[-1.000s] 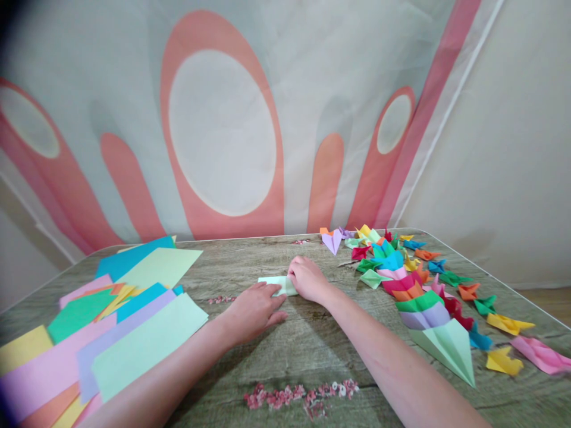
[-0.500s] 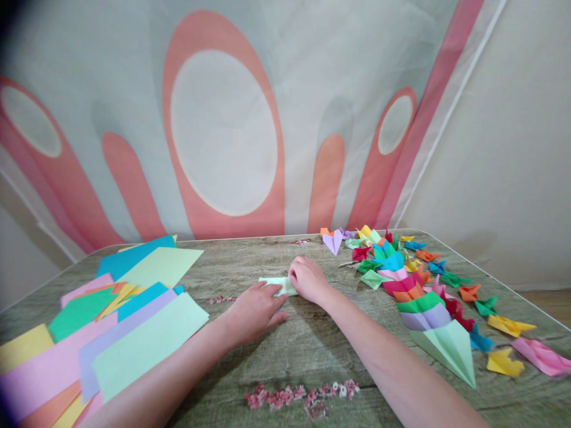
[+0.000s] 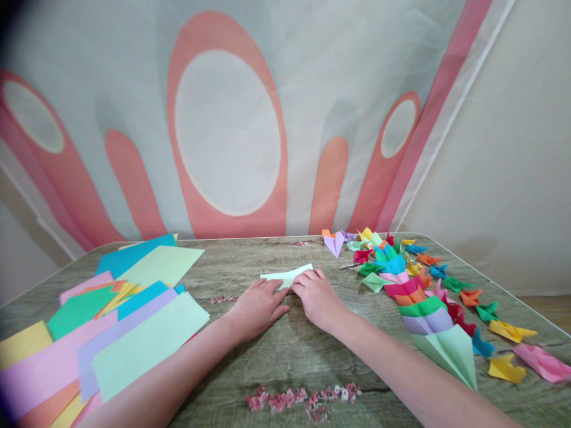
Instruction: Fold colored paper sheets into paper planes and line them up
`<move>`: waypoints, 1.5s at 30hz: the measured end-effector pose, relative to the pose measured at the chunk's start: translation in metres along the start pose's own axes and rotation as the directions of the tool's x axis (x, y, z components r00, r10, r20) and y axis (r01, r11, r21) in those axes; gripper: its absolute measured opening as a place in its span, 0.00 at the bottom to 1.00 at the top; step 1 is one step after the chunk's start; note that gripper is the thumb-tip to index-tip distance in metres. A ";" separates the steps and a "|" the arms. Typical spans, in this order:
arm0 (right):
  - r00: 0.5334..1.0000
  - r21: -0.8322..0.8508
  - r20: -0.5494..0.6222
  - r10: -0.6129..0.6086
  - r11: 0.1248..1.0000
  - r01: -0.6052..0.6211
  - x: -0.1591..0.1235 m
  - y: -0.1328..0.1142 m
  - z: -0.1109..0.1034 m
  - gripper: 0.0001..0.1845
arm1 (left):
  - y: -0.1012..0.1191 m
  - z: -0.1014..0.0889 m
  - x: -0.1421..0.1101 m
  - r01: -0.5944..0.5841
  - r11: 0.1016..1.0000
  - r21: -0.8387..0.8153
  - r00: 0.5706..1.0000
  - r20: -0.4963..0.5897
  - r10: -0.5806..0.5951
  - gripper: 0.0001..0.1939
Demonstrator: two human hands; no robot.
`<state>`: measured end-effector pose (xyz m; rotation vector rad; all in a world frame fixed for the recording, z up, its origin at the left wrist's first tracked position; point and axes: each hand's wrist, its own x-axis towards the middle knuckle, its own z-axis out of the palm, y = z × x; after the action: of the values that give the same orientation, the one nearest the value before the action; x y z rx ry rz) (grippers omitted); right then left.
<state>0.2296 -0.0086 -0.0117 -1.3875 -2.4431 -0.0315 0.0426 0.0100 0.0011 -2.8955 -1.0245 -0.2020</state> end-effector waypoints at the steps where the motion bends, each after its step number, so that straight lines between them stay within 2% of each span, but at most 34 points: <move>1: 1.000 -0.001 0.006 -0.007 1.000 0.007 -0.004 -0.001 0.001 0.15 | 0.000 0.000 0.000 -0.002 1.000 -0.001 1.000 0.002 0.002 0.17; 6: 1.000 -0.047 0.002 -0.014 0.999 0.014 -0.011 -0.002 0.004 0.16 | 0.000 -0.002 0.000 -0.005 1.000 0.013 1.000 0.009 0.005 0.17; 25: 0.995 -0.259 -0.005 -0.096 0.961 0.092 -0.006 -0.003 0.004 0.11 | 0.001 -0.004 0.001 -0.010 0.997 0.080 0.999 0.044 0.006 0.20; 37: 0.992 -0.414 0.085 0.092 0.909 -0.049 -0.019 0.017 -0.015 0.09 | -0.002 0.000 0.002 -0.023 0.996 0.084 0.999 0.034 0.020 0.20; 42: 0.988 -0.377 0.095 0.124 0.923 -0.080 -0.021 0.023 -0.020 0.11 | -0.003 0.002 0.002 -0.024 0.996 0.084 0.999 0.025 0.022 0.20; 45: 0.990 -0.346 0.058 0.128 0.933 -0.100 -0.021 0.022 -0.020 0.11 | -0.003 0.003 0.002 -0.022 0.996 0.084 1.000 0.021 0.021 0.20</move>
<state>0.2630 -0.0182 -0.0024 -1.7028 -2.5020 -0.4002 0.0428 0.0136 -0.0014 -2.8367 -0.9793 -0.1256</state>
